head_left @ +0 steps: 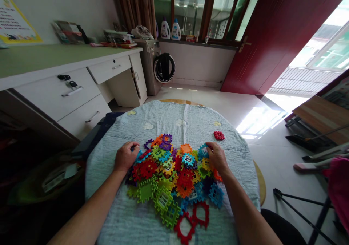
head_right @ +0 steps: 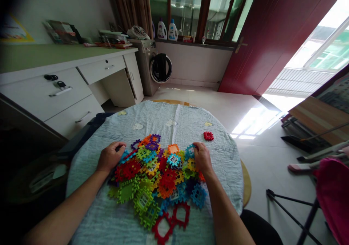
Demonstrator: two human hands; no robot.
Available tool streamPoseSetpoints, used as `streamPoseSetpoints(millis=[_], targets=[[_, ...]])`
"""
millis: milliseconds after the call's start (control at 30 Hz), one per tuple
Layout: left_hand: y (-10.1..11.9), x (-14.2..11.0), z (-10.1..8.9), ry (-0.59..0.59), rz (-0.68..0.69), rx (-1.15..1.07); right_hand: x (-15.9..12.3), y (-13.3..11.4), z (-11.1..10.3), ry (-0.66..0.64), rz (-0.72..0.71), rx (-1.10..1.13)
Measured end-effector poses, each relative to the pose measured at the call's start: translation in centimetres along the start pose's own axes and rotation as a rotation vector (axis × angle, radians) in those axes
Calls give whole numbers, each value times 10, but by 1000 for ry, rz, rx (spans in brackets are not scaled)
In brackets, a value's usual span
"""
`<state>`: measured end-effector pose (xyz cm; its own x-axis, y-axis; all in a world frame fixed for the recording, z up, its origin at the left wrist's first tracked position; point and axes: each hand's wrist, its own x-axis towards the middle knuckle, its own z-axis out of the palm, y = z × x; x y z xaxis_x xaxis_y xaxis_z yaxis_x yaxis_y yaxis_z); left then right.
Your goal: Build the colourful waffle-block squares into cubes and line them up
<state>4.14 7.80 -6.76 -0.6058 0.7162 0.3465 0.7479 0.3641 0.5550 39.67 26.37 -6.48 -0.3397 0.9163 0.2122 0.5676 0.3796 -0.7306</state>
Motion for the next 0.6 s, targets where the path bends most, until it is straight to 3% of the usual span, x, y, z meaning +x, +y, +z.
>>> streamPoseSetpoints(millis=[100, 167, 300, 600], targets=[[0, 0, 0, 0, 0, 0, 0, 1, -10, -189, -43, -51], [0, 0, 0, 4, -1, 0, 0, 3, -18, -235, -47, -80], [-1, -1, 0, 9, 2, 6, -1, 2, -25, -177, -48, -100], [-1, 0, 0, 0, 0, -5, -7, 1, 1, -178, -91, -218]])
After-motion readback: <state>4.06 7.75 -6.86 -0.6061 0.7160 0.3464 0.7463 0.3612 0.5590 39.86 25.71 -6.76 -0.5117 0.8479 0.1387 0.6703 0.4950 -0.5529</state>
